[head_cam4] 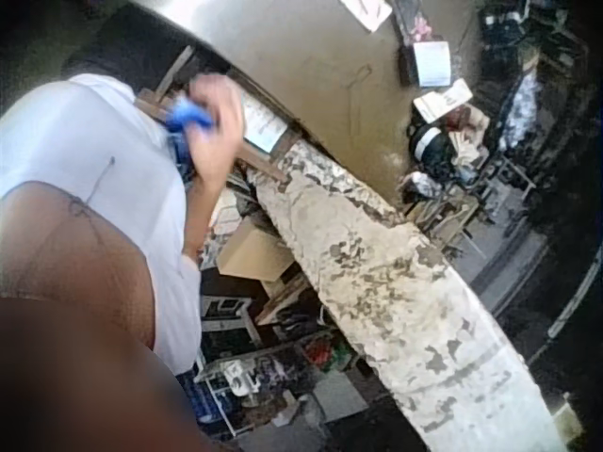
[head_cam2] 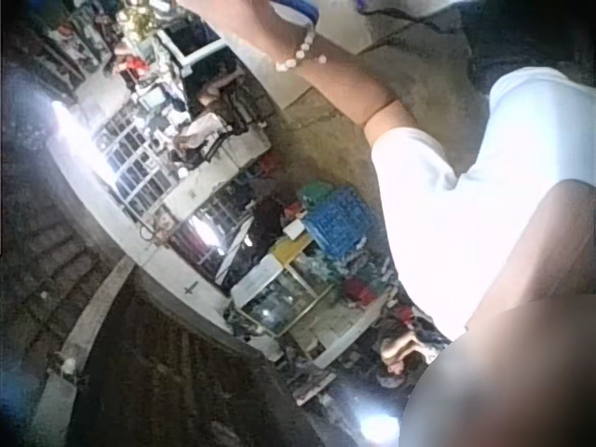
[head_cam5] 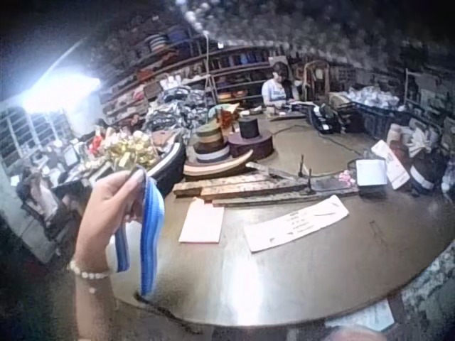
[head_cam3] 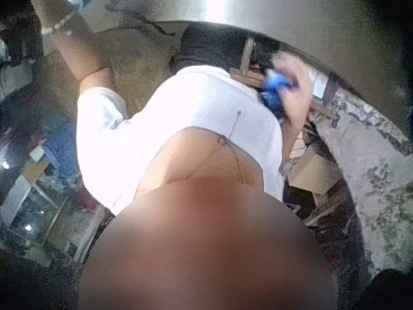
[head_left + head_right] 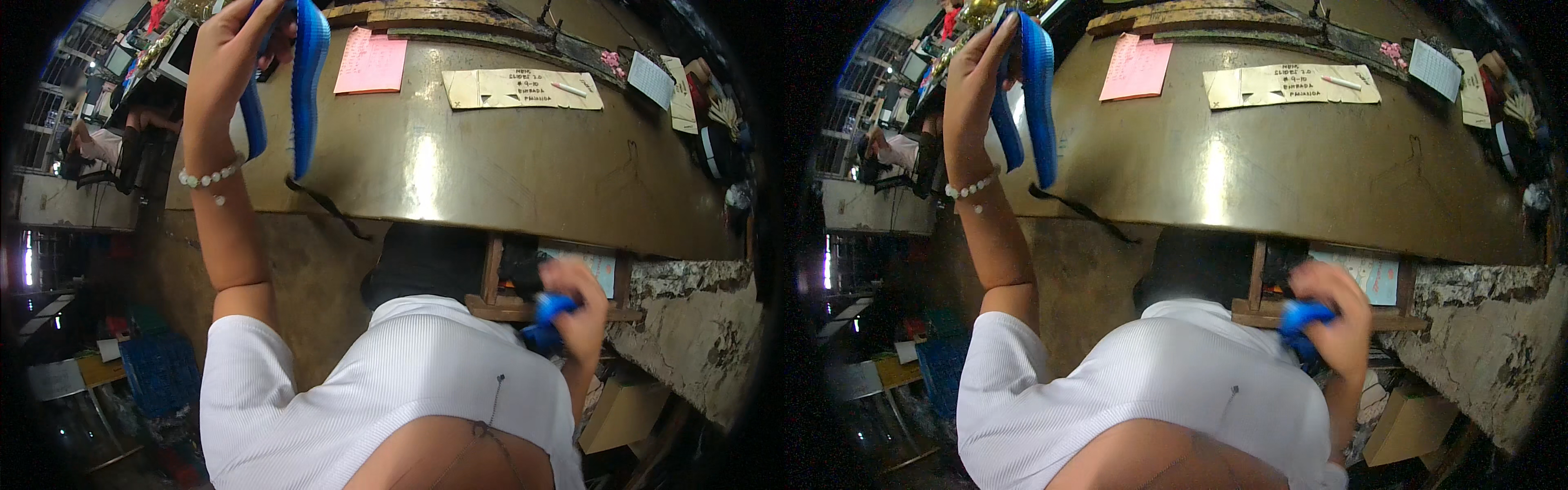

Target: The person measures and marks a multi-colored fabric strip using a paper template and a white marker, then wraps the strip around a hat base to form a band. They handle a blue ribbon and other materials on the table while working.

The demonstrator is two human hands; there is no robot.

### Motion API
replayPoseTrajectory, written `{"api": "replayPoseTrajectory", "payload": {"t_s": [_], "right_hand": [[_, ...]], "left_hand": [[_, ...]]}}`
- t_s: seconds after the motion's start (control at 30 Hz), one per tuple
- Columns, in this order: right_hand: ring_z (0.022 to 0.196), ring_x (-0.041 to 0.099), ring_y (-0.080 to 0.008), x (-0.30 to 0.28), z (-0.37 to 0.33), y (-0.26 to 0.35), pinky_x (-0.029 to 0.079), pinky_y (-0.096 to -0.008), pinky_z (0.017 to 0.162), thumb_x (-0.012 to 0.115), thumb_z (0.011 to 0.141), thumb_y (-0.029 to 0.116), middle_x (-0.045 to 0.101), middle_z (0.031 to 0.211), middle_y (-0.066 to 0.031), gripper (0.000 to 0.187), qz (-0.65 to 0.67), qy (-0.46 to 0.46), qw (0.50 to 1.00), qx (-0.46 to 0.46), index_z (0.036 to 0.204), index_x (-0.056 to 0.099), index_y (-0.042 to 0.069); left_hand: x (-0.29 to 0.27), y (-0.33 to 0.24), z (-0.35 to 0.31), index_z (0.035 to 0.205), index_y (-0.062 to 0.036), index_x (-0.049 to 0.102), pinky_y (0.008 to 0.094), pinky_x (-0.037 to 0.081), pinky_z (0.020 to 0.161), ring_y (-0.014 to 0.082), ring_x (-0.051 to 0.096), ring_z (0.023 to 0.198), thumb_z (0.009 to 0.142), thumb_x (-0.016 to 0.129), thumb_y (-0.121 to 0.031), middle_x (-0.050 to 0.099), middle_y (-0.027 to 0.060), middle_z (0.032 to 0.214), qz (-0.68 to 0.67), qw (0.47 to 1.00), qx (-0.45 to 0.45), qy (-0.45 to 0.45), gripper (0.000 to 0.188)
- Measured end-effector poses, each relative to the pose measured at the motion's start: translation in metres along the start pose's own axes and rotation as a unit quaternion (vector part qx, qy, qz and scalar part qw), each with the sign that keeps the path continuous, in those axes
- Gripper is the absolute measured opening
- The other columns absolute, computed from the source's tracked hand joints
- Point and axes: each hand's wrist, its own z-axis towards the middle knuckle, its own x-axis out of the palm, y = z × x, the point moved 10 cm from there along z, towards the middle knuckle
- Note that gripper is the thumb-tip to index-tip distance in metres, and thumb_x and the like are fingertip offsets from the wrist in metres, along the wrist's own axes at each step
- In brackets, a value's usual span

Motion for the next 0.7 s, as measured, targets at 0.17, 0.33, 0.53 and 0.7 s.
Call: {"api": "replayPoseTrajectory", "payload": {"t_s": [0.17,0.33,0.53,0.7], "right_hand": [[0.066,0.047,-0.0022,0.146,0.09,0.045,0.041,-0.0189,0.059,0.077,0.073,0.0,0.06,0.126,-0.007,0.092,0.279,0.214,0.936,-0.01,0.152,0.031,0.009],[0.076,0.061,-0.0152,0.231,0.11,0.068,0.051,-0.028,0.072,0.062,0.085,0.005,0.059,0.13,-0.0109,0.064,0.329,0.329,0.883,0.066,0.145,0.041,0.005],[0.099,0.068,-0.029,0.047,0.044,0.037,0.051,-0.036,0.092,0.046,0.065,-0.005,0.07,0.106,-0.0183,0.051,0.112,0.151,0.98,-0.058,0.113,0.063,-0.005],[0.099,0.067,-0.0283,-0.12,-0.037,-0.064,0.049,-0.0338,0.091,0.055,0.074,-0.004,0.067,0.108,-0.0216,0.045,-0.231,0.065,0.944,0.228,0.119,0.062,-0.002]], "left_hand": [[0.018,-0.046,0.003,0.084,-0.0032,0.063,0.0192,0.027,0.048,-0.0003,0.037,0.056,0.1,0.058,-0.025,0.046,-0.0095,0.066,-0.001,0.996,0.005,-0.094,0.028],[0.027,-0.078,0.008,0.085,-0.0039,0.064,0.018,0.031,0.049,0.0003,0.041,0.057,0.101,0.056,-0.026,0.05,-0.0089,0.068,0.008,0.99,0.078,-0.119,0.028],[-0.049,-0.025,0.018,0.097,-0.0041,0.069,0.0199,0.043,0.059,0.0082,0.061,0.07,0.096,0.062,-0.032,0.066,0.0033,0.082,0.039,0.972,0.096,-0.211,0.028],[-0.069,0.058,0.03,0.12,-0.0001,0.058,0.0213,0.047,0.076,0.0097,0.057,0.089,0.089,0.07,-0.034,0.06,0.0051,0.106,-0.293,0.944,0.036,-0.146,0.047]]}}
